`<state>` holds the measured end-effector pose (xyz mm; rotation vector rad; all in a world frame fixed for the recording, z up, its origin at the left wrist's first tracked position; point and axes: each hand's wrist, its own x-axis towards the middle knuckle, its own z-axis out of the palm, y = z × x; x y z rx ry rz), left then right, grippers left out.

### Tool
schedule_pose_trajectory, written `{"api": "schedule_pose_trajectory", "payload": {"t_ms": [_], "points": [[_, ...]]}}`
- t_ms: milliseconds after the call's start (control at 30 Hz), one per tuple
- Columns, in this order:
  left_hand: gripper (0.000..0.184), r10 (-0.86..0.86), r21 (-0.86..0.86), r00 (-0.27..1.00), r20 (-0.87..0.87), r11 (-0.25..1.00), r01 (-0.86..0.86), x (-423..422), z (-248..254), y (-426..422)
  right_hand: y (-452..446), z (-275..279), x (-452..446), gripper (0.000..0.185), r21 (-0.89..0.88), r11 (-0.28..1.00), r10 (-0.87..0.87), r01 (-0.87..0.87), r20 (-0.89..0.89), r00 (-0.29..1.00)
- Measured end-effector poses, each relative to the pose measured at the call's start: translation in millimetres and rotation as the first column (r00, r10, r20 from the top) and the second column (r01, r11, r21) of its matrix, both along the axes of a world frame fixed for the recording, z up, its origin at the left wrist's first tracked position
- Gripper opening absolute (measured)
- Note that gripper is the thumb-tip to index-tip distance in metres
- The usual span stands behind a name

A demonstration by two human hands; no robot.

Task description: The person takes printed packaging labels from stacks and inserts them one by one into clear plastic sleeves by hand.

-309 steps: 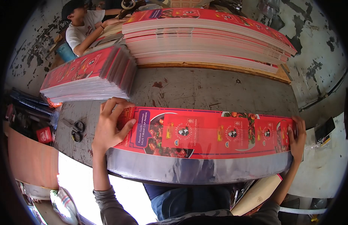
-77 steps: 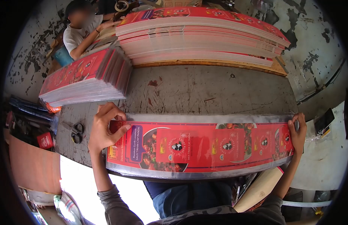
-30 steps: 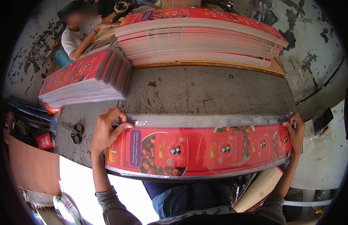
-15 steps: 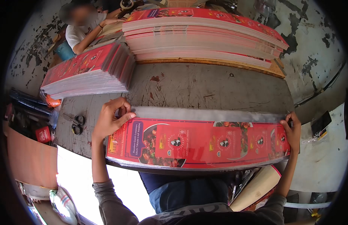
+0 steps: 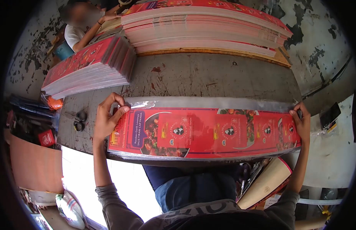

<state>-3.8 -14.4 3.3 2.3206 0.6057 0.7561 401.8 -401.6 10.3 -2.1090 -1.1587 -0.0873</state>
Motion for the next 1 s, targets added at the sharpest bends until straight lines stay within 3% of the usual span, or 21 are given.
{"api": "schedule_pose_trajectory", "payload": {"t_ms": [433,567,633,667,733,833,1000], "points": [[0.018,0.05,0.126,0.998,0.024,0.991,-0.053,5,-7,6,6,-2,5,0.02,-0.028,0.999,-0.021,0.025,0.122,0.992],[0.017,0.04,-0.046,0.995,0.096,0.998,-0.035,4,-8,5,-1,-9,14,0.021,-0.008,0.999,-0.049,0.051,0.098,0.994],[0.017,0.004,-0.006,0.998,0.055,1.0,-0.004,2,-5,8,-5,-11,21,0.02,-0.01,0.998,-0.062,0.062,0.001,0.998],[0.017,-0.026,0.035,1.0,0.016,0.999,0.025,1,-4,10,-7,-9,26,0.02,-0.01,0.998,-0.064,0.064,0.0,0.998],[0.017,-0.039,0.034,0.999,0.009,0.999,0.038,-1,-3,11,-13,0,34,0.018,-0.14,0.986,0.094,-0.096,-0.019,0.995],[0.017,-0.051,0.023,0.999,0.017,0.998,0.051,-4,-3,14,-15,3,35,0.014,-0.164,0.983,0.082,-0.086,-0.027,0.996],[0.015,-0.057,-0.031,0.994,0.098,0.998,0.06,-4,-3,16,-17,-7,42,0.015,-0.077,0.995,0.072,-0.071,0.022,0.997]]}}
